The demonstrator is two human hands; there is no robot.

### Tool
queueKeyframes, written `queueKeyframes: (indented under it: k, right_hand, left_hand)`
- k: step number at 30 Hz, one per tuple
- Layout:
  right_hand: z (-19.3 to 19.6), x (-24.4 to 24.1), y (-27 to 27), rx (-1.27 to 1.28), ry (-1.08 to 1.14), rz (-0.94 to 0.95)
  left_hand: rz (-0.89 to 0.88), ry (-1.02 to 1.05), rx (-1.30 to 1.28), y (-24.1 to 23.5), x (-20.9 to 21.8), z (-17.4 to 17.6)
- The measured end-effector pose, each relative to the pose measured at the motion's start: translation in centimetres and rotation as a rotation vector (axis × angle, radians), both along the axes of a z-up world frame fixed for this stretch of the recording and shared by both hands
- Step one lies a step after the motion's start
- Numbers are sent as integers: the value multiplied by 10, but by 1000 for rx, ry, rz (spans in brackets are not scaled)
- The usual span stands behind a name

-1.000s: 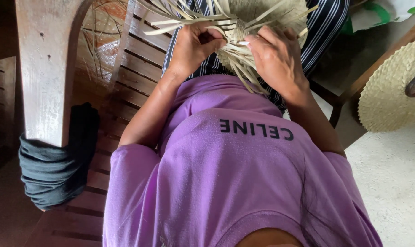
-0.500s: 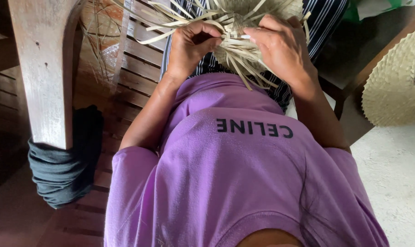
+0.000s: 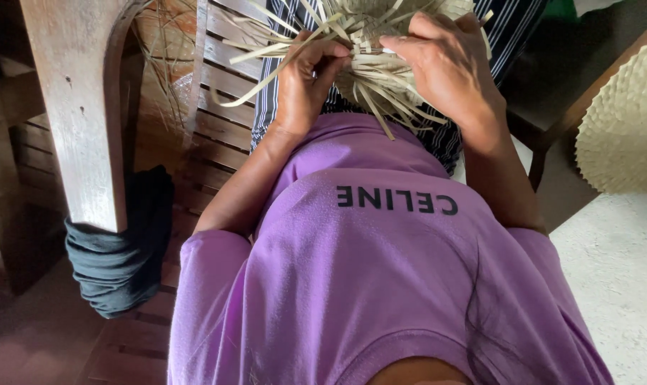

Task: Weaving a fan from dried plant fibers and trimming the edges with scissors

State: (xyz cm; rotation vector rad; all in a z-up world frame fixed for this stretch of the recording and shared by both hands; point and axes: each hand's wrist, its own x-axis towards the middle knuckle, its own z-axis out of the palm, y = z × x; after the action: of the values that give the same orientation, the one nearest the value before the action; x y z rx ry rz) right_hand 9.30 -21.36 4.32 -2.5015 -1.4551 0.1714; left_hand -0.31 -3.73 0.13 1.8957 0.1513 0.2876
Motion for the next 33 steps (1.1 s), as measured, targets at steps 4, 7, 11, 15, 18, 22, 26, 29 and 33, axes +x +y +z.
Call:
queueKeyframes:
  k: [4, 7, 11, 15, 18, 22, 26, 29, 33]
  right_hand:
    - [-1, 1, -3, -60, 10, 0]
    - [-1, 2, -3, -88, 8, 3]
    - [0, 1, -2, -95, 2, 5]
    - [-3, 1, -3, -97, -36, 13]
    - [-2, 1, -3, -81, -41, 10]
    - [1, 3, -5, -106, -46, 24]
    - [1, 3, -8, -134, -10, 24]
    - [-3, 2, -11, -109, -19, 16]
    - [-2, 1, -11, -121, 0, 10]
  left_hand:
    - [20, 27, -66, -3, 0, -3]
    - [11, -18, -111, -2, 3, 4]
    - [25, -22, -103, -1, 6, 6]
    - [48, 34, -236, 1, 4, 12]
    - [42, 65, -122, 3, 5, 11]
    - [22, 45, -113, 3, 6, 8]
    - [-17, 66, 38, 5, 9, 11]
    - [-38, 56, 23, 6, 10, 8]
    - [-42, 84, 13, 5, 8, 6]
